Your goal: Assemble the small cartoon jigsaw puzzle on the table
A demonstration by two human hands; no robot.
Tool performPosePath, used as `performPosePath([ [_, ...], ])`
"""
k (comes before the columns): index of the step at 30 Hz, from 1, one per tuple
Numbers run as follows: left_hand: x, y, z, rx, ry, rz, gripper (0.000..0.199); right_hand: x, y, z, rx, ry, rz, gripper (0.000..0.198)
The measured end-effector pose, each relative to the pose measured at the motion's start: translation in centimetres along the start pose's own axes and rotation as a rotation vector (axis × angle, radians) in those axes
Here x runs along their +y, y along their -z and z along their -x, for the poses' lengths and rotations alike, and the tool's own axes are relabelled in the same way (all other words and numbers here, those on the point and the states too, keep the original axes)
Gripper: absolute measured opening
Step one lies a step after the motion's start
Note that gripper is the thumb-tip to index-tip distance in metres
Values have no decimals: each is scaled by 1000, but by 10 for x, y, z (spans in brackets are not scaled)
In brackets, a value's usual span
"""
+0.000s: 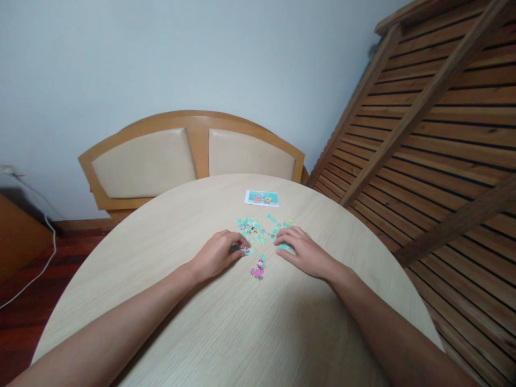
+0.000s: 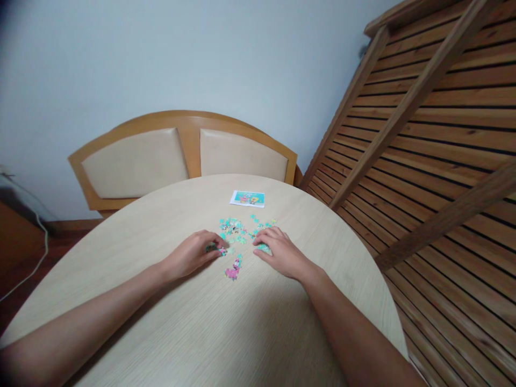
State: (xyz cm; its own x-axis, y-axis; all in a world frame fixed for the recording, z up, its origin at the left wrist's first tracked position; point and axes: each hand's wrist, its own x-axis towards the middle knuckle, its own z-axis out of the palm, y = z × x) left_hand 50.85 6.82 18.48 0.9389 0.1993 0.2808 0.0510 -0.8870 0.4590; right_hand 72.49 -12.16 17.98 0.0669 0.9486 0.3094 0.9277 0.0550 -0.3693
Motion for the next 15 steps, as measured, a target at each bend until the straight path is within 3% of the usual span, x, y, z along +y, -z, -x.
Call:
performPosePath([
  [7, 10, 5, 0, -114, -68, 102, 12, -43, -8, -5, -62, 85, -53, 39],
  [15, 8, 0, 1, -145, -123, 133, 11, -39, -8, -2, -125, 123, -85, 39],
])
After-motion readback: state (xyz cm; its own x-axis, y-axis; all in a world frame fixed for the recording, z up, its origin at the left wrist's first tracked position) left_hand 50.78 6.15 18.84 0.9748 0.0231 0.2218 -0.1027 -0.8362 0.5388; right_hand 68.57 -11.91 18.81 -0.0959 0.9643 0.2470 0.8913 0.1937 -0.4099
